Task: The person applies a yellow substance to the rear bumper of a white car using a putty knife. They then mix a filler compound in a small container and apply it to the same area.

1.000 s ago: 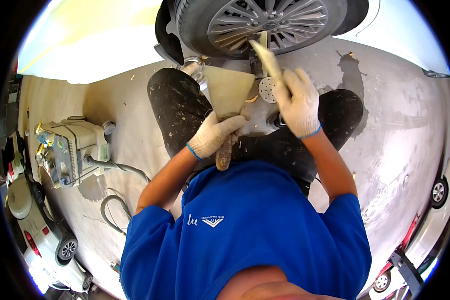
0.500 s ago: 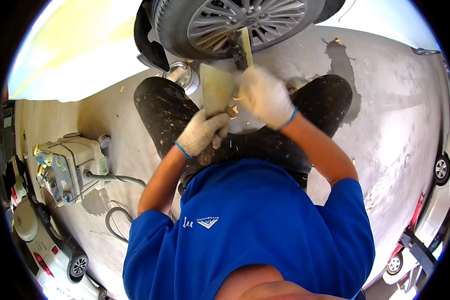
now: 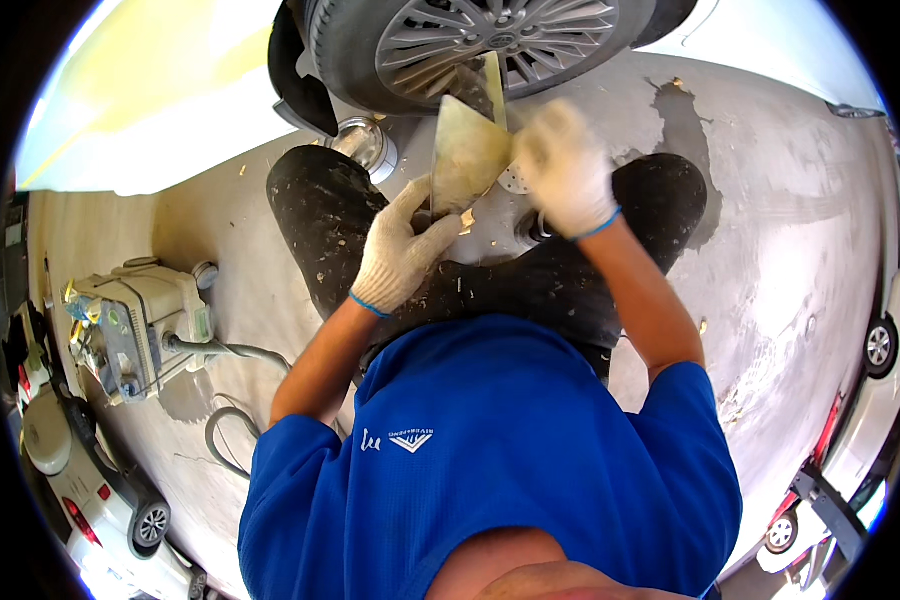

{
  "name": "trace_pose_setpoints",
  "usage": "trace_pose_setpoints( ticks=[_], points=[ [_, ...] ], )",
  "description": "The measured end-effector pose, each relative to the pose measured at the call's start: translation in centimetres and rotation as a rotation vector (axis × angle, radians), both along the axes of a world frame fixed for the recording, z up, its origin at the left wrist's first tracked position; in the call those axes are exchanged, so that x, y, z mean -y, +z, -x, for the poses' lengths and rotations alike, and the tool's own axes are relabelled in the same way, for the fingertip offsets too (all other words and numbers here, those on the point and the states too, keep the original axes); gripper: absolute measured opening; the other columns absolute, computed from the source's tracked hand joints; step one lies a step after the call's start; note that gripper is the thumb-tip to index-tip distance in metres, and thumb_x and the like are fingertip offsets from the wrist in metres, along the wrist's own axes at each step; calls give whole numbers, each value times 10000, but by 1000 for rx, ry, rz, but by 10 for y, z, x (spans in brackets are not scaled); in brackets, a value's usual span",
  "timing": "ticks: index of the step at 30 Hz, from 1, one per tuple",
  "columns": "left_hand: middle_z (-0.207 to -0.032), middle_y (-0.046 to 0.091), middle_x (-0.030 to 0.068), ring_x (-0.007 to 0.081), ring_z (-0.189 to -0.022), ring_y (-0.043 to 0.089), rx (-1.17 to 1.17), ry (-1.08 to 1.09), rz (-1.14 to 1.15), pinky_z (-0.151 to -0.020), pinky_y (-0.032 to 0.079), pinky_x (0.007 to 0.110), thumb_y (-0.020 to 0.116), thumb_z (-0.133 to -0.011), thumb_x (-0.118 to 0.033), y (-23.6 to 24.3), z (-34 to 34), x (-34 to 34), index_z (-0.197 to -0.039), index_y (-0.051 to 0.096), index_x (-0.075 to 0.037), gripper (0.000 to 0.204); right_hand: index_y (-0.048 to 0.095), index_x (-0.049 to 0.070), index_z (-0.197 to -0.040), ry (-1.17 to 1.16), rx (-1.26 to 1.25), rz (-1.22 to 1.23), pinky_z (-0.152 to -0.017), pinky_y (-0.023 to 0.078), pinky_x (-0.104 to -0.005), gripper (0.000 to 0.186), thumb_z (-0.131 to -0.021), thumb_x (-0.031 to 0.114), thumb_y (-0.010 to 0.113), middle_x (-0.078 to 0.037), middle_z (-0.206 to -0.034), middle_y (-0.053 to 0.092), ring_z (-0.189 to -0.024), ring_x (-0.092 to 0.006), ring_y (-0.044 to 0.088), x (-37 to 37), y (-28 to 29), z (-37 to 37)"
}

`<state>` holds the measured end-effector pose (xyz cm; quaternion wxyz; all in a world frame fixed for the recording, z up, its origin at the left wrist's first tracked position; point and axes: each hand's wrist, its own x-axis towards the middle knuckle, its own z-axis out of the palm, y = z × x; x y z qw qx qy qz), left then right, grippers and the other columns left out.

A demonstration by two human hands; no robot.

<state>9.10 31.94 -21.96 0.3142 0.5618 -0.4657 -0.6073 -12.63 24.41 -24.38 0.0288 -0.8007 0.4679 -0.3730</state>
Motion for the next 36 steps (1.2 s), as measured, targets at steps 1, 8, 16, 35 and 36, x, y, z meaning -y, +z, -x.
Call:
trace_pose_setpoints(
  ticks=[1, 8, 16, 35, 36],
  points=[
    [-770, 609, 27, 51, -634, 544, -8, 12, 67, -511, 429, 219, 650, -901, -116, -6, -4, -3, -1122, 592, -1, 255, 675, 42, -914, -75, 78, -54, -616, 499, -423, 94, -849, 95, 633, -120, -820, 556, -725, -320, 583, 7, 10, 6],
    [-764, 619, 33, 56, -559, 541, -58, 118, -68, -446, 414, 202, 642, -926, -137, 4, 0, -2, -1093, 609, -14, 210, 703, 109, -908, 102, -100, 125, -675, 521, -423, 89, -854, 144, 641, -99, -811, 564, -737, -301, 594, -4, -5, -16],
    [-795, 602, 2, 51, -643, 519, 399, -94, 308, -576, 437, 224, 631, -916, -107, -22, -26, 0, -1078, 634, -2, 193, 682, -12, -957, 183, 311, -511, -712, 513, -375, 215, -881, 178, 616, -174, -862, 665, -793, -292, 657, -3, 69, 10],
    [-866, 624, 137, 279, -710, 591, 490, -109, 690, -669, 487, 356, 654, -834, -106, -8, -28, 3, -1003, 681, -21, 190, 632, -54, -1191, 262, 191, -1114, -826, 513, -288, 450, -801, 168, 611, -137, -952, 694, -880, -145, 634, 29, 47, 53],
    [-888, 639, 140, 289, -715, 605, 505, -109, 785, -672, 495, 357, 651, -838, -105, -5, -28, 2, -1040, 696, -30, 220, 631, -55, -1190, 230, 93, -1062, -832, 512, -299, 443, -808, 169, 608, -144, -951, 696, -875, -163, 638, 27, 45, 56]
  ],
)
